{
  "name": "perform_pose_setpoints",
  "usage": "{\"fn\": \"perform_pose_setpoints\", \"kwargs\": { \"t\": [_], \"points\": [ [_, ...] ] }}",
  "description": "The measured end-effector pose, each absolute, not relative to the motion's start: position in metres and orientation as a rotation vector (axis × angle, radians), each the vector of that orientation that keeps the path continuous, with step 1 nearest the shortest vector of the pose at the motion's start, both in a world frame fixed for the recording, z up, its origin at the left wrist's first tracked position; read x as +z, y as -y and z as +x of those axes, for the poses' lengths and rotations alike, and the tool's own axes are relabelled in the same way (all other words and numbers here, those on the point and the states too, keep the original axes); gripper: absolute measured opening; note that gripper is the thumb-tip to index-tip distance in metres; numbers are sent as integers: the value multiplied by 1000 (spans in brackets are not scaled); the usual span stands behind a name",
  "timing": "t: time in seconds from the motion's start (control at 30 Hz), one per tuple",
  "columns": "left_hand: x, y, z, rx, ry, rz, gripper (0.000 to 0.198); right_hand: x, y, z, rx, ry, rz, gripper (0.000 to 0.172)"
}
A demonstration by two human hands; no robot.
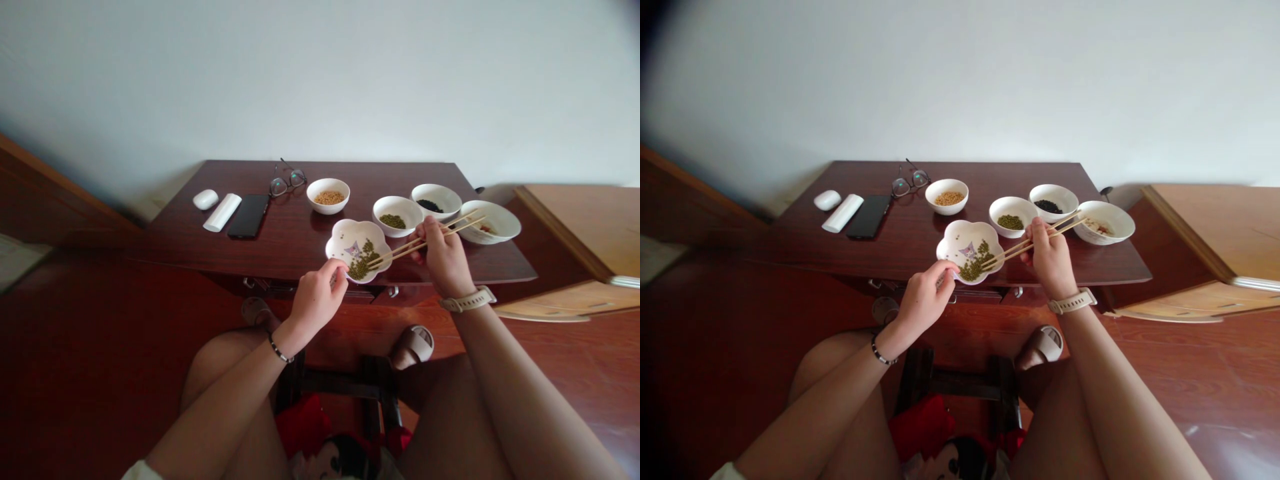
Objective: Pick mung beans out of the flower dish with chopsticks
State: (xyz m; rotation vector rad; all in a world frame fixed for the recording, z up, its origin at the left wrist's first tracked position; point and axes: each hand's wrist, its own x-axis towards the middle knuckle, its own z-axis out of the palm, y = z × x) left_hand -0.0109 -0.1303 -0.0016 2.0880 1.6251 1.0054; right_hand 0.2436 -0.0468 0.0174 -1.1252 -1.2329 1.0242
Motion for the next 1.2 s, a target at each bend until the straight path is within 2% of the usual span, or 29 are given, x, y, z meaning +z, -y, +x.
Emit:
{"fn": "perform_pose_setpoints", "kwargs": {
  "t": [0.6,0.77,1.03,1.2],
  "points": [
    [-4,128,-10,1010,-1606,2014,19,21,40,240,993,1052,-1032,51],
    [-1,126,-9,1001,-1603,1967,20,28,23,246,857,895,-927,53],
    [0,123,-7,993,-1588,1964,20,21,0,277,493,867,-970,44],
    [-1,122,-7,1013,-1580,1960,19,18,9,268,592,902,-965,44]
  ]
}}
